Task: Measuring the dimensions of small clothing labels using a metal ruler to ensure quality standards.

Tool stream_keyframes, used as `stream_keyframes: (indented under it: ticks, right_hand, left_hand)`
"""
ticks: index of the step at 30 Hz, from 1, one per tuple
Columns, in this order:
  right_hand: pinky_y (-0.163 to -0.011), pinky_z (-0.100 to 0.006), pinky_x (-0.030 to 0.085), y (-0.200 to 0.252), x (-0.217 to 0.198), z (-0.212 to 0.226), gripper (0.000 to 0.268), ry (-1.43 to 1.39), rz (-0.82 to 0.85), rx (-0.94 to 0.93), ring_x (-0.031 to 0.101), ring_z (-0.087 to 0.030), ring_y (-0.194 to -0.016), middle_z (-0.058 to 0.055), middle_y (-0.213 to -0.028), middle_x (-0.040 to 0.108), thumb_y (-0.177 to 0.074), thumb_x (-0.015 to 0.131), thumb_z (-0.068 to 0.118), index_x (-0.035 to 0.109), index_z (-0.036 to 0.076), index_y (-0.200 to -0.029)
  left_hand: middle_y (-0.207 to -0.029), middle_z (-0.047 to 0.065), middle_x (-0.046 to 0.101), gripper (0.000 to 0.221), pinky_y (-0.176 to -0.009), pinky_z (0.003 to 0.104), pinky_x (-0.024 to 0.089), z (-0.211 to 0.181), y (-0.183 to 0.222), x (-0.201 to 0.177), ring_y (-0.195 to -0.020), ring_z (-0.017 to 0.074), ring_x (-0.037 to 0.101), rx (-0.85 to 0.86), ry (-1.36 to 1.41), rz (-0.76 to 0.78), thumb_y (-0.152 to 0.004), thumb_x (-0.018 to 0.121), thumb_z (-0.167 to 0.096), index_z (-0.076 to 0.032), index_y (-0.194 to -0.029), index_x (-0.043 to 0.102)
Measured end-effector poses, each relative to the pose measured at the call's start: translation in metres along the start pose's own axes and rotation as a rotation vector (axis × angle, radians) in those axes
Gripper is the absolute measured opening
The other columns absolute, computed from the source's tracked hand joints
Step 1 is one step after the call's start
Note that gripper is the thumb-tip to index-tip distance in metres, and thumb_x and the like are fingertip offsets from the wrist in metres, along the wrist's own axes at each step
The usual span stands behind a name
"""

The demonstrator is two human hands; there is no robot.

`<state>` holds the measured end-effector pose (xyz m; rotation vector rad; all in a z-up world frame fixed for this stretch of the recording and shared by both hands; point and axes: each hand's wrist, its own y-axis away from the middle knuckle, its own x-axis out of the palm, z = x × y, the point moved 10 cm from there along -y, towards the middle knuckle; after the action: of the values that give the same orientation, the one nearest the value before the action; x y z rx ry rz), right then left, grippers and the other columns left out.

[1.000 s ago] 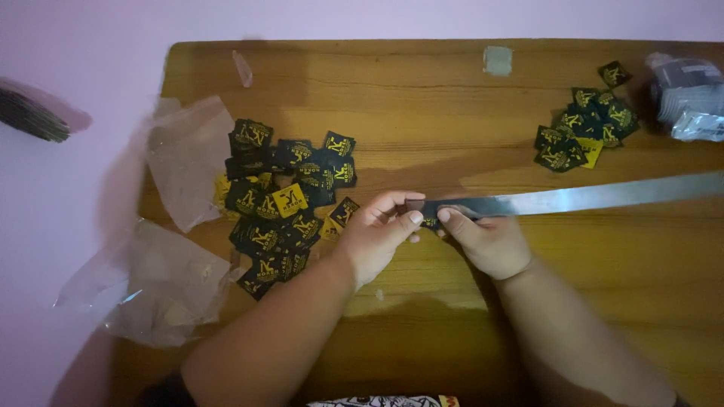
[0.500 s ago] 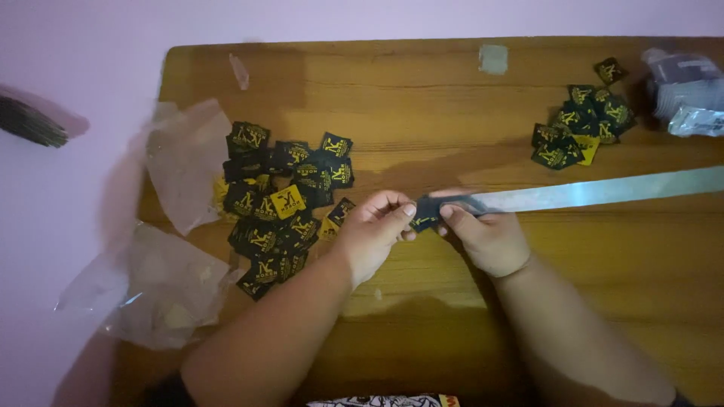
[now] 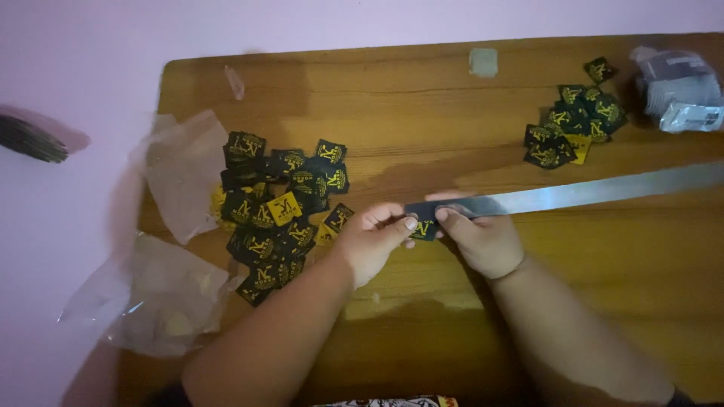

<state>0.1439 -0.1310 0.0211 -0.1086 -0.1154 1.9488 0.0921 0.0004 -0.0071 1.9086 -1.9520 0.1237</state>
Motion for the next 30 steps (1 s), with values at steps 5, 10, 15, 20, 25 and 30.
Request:
stream_keyframes:
  ticks: [5, 10, 15, 20, 25, 30]
  right_hand:
    - [-0.05, -0.03, 0.053, -0.001, 0.0, 0.007, 0.01, 0.027, -0.036, -0.031, 0.059, -0.018, -0.053, -0.012, -0.058, 0.061, -0.08, 0.06, 0.002, 0.067, -0.003, -0.085]
    - [-0.052, -0.029, 0.054, 0.0, 0.0, 0.011, 0.006, 0.002, -0.051, -0.055, 0.059, -0.015, -0.053, -0.009, -0.058, 0.061, -0.081, 0.061, 0.002, 0.066, -0.001, -0.079]
    - [-0.055, -0.033, 0.056, 0.002, -0.004, 0.0, 0.009, -0.035, 0.006, -0.06, 0.06, -0.018, -0.055, -0.008, -0.061, 0.06, -0.082, 0.06, 0.003, 0.063, 0.0, -0.074]
    - [-0.054, -0.03, 0.053, 0.001, -0.002, 0.011, 0.013, 0.079, 0.004, -0.055, 0.058, -0.016, -0.056, -0.008, -0.06, 0.059, -0.082, 0.06, 0.004, 0.063, 0.0, -0.07]
    - [-0.054, -0.03, 0.052, 0.002, -0.001, 0.011, 0.02, 0.069, -0.014, -0.027, 0.057, -0.016, -0.056, -0.008, -0.059, 0.06, -0.085, 0.059, 0.011, 0.064, 0.0, -0.068]
    - [-0.057, -0.028, 0.051, 0.003, -0.001, 0.015, 0.017, 0.078, -0.013, -0.039, 0.058, -0.014, -0.059, -0.008, -0.061, 0.063, -0.084, 0.058, 0.008, 0.064, 0.002, -0.07]
  left_hand:
    - [-0.07, 0.01, 0.061, 0.014, -0.054, 0.019, 0.05, 0.016, -0.014, -0.009, -0.061, 0.0144, 0.06, 0.073, 0.146, -0.039, -0.079, 0.069, -0.008, -0.003, -0.091, 0.063]
    - [-0.068, 0.012, 0.062, 0.014, -0.053, 0.021, 0.05, 0.009, -0.009, -0.009, -0.061, 0.0154, 0.06, 0.099, 0.187, -0.064, -0.08, 0.068, -0.007, 0.0, -0.092, 0.064]
    - [-0.069, 0.01, 0.06, 0.012, -0.054, 0.02, 0.049, 0.002, -0.007, 0.001, -0.061, 0.0133, 0.055, 0.153, 0.238, 0.016, -0.082, 0.064, -0.004, -0.001, -0.094, 0.064]
    - [-0.076, 0.013, 0.064, 0.016, -0.058, 0.023, 0.052, 0.007, -0.008, -0.002, -0.066, 0.0143, 0.058, 0.141, 0.223, -0.01, -0.082, 0.065, -0.005, 0.002, -0.096, 0.064]
    - [-0.084, 0.011, 0.065, 0.021, -0.063, 0.024, 0.056, 0.001, -0.004, -0.001, -0.072, 0.0121, 0.058, 0.113, 0.199, -0.03, -0.081, 0.068, -0.008, 0.003, -0.098, 0.064]
    - [-0.084, 0.011, 0.063, 0.021, -0.065, 0.026, 0.057, 0.001, -0.002, -0.001, -0.073, 0.0124, 0.057, 0.075, 0.164, -0.028, -0.082, 0.067, -0.008, 0.002, -0.1, 0.064]
